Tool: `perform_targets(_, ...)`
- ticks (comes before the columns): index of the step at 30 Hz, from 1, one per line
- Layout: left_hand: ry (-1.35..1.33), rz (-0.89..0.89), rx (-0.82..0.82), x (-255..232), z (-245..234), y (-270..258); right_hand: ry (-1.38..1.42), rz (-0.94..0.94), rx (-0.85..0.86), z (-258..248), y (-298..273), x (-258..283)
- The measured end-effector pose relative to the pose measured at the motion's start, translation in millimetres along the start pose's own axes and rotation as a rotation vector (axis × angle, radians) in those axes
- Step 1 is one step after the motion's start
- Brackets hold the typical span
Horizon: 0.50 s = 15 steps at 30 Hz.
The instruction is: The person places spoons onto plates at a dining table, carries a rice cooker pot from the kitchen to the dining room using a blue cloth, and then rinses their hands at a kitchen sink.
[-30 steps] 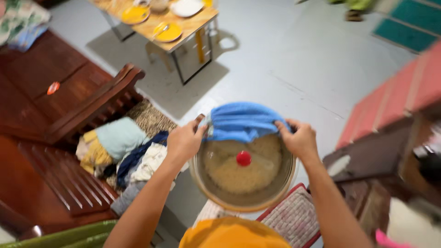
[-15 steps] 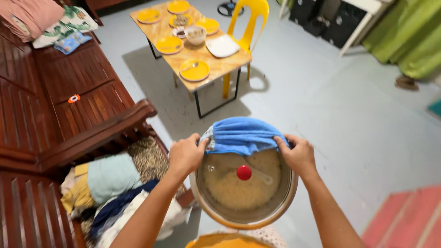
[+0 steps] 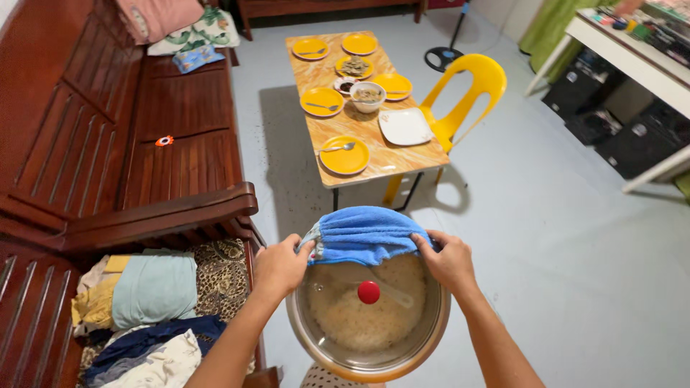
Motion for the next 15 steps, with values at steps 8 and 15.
perform_targets(8,0.004,-0.167,-0.067,39.1,-14.5,100.0,-0.023,-0.102,0.145,57.4,140.3,32.9)
perform_targets(15,-0.023,-0.265,-0.079,83.4,-73.4,221.9,0.022,-0.149,0.197,129.7,278.1,95.7)
Point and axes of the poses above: each hand's wrist, its own y-axis towards the middle knuckle, its own z-axis out of the palm, x = y × z, the point moved 1 cm from there along y, towards the middle knuckle, and after that the axes turned 10 degrees about x, right-handed, at the moved point
